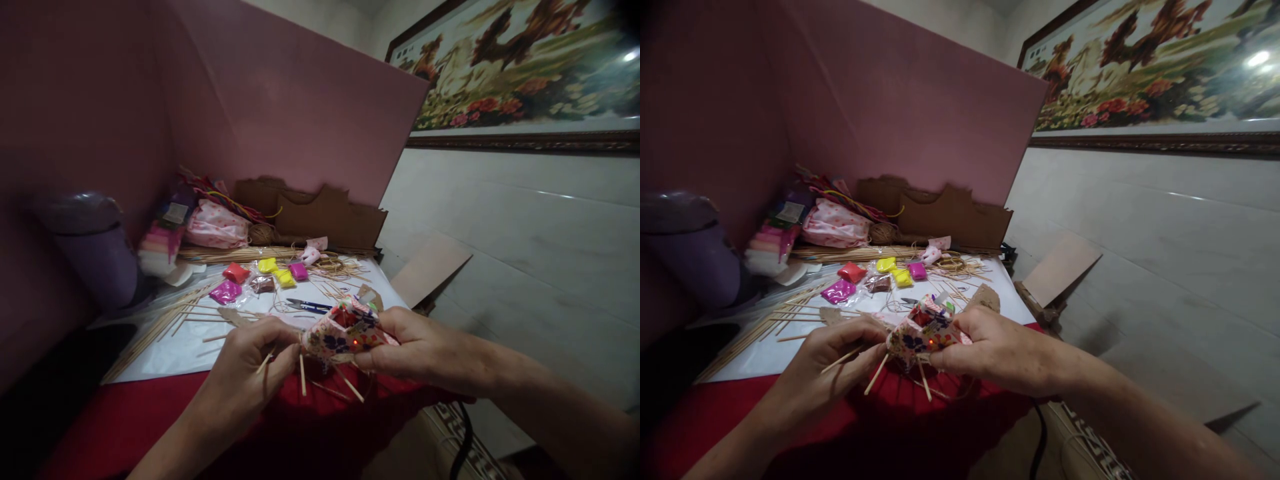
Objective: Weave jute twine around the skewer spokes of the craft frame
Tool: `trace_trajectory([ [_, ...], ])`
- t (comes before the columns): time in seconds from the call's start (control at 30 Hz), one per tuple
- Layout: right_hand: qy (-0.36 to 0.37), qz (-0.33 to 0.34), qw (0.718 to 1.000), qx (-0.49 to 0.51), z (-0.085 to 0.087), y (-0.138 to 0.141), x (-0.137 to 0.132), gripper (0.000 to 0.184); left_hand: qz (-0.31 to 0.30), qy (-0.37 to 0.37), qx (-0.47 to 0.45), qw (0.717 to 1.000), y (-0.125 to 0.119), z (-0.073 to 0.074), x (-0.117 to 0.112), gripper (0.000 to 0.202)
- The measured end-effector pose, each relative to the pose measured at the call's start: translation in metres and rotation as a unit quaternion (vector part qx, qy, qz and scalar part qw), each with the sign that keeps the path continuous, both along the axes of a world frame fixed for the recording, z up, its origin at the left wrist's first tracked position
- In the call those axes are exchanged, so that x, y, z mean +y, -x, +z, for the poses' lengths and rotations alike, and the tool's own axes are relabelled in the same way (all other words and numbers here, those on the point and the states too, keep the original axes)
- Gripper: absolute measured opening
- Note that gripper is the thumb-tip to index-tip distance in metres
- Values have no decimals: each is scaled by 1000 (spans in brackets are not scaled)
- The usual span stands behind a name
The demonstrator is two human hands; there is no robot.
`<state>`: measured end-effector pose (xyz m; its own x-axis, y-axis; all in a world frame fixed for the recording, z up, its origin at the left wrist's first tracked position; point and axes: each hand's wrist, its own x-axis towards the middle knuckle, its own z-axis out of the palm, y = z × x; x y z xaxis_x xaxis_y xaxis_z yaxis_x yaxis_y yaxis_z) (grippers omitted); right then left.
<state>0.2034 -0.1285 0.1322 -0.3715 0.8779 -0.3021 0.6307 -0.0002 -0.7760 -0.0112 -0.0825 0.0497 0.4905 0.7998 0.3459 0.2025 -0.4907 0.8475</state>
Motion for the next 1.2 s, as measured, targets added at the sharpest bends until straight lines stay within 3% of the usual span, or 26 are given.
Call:
trace_trajectory([
  [0.2, -9, -35, 999, -25, 1, -4, -3, 38, -5, -5, -5, 1000, 0, -1, -1, 14],
  [0.43, -10, -7, 1000, 6, 0, 1, -2, 40, -12, -8, -7, 1000, 0, -1, -1, 15],
  [1.2, -27, -7, 999, -34, 5, 1, -4, 36, -15, -4, -5, 1000, 1, 1, -4, 15],
])
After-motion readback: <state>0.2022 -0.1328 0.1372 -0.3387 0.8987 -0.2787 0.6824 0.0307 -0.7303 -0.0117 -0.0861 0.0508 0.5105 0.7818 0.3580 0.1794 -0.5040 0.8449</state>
